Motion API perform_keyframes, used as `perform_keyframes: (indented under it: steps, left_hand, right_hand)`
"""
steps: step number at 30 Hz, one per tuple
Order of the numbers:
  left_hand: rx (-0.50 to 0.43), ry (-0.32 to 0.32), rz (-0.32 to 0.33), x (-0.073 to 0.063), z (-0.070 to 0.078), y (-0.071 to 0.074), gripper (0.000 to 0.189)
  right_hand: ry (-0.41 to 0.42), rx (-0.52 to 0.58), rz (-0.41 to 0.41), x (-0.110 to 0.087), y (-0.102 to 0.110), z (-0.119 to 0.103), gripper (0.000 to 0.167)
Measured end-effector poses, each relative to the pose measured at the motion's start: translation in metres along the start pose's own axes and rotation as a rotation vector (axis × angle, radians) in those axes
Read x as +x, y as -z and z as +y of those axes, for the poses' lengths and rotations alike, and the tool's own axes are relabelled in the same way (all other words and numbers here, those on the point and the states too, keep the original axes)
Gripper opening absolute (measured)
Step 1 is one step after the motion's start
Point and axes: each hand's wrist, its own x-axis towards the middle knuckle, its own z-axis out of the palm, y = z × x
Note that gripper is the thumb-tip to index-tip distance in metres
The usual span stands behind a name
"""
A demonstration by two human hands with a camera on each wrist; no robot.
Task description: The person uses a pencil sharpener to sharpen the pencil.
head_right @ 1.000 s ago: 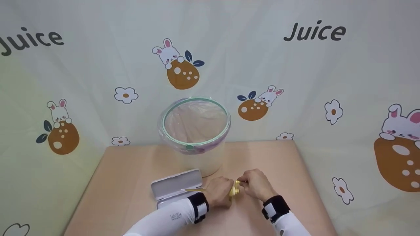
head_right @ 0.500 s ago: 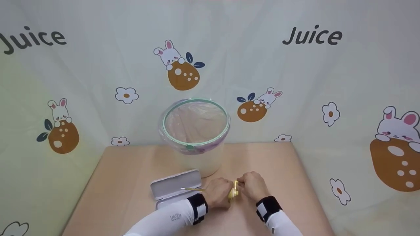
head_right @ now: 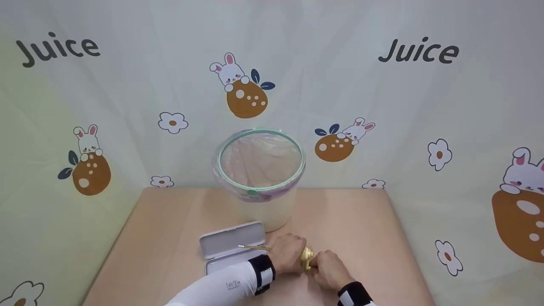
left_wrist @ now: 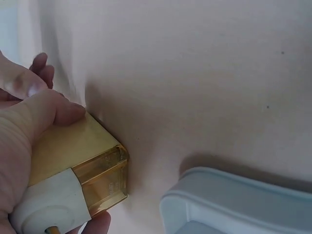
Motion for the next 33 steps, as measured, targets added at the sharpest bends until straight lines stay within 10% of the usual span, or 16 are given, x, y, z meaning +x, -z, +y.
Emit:
perform_keyframes:
  steps: [33]
  left_hand:
    - [-0.014,0.002,0.029,-0.001,0.000,0.001,0.028]
  right_hand:
    - [0.092,-0.055,0.089,0.007,0.064,-0.027,0.014]
